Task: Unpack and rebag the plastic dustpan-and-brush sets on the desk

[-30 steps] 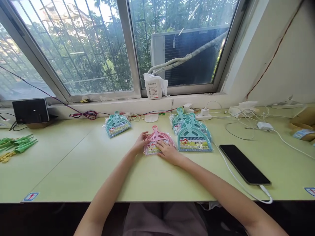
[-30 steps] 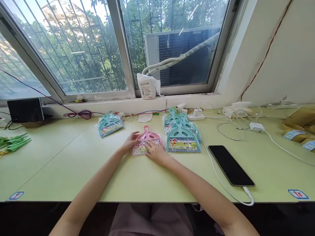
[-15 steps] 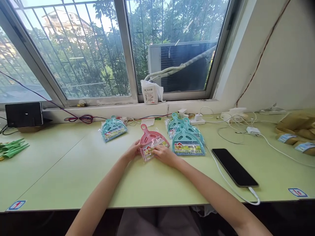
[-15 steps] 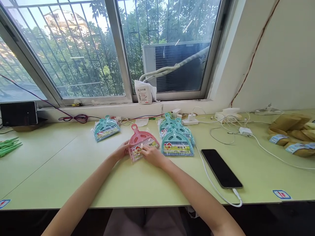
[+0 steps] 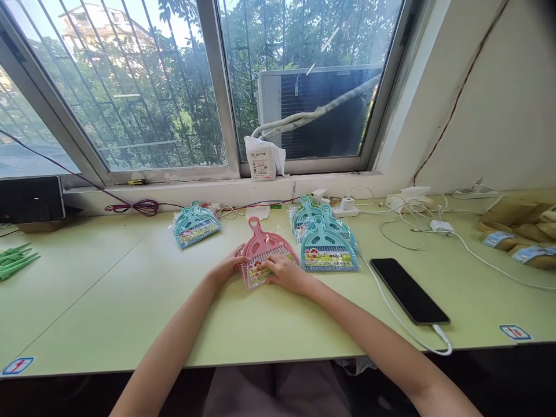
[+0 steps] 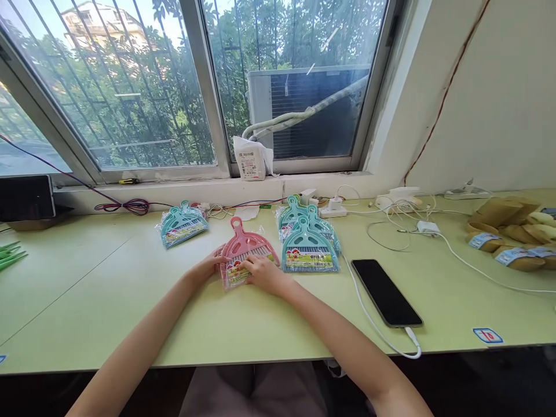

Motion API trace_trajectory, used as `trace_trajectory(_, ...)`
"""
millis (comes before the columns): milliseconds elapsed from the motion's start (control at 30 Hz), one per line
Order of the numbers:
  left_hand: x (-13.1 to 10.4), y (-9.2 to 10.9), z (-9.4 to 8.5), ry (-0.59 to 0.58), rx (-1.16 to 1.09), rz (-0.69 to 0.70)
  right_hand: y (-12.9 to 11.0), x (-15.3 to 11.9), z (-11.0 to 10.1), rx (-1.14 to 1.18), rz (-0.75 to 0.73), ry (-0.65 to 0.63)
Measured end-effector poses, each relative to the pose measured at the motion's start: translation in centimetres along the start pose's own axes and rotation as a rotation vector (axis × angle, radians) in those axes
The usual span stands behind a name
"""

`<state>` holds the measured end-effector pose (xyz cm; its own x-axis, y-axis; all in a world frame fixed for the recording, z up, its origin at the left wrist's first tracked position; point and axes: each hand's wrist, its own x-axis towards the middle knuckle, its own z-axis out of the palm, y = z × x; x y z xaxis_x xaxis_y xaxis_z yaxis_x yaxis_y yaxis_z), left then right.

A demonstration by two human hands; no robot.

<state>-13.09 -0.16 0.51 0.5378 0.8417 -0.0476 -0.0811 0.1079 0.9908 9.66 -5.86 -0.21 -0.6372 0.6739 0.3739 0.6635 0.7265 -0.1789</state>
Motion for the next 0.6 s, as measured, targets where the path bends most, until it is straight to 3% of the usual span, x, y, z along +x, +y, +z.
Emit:
trace_trajectory(300, 0.35, -0.36, -0.44, 0.008, -0.011, -0.023, -0.18, -0.16, 0.44, -0.013, 0.165, 0.071)
trace_trajectory(600, 0.27, -0.14, -0.31, 0.034, -0.007, -0.037, -0.13, 0.13, 0.15, 0.057, 0.144, 0.012)
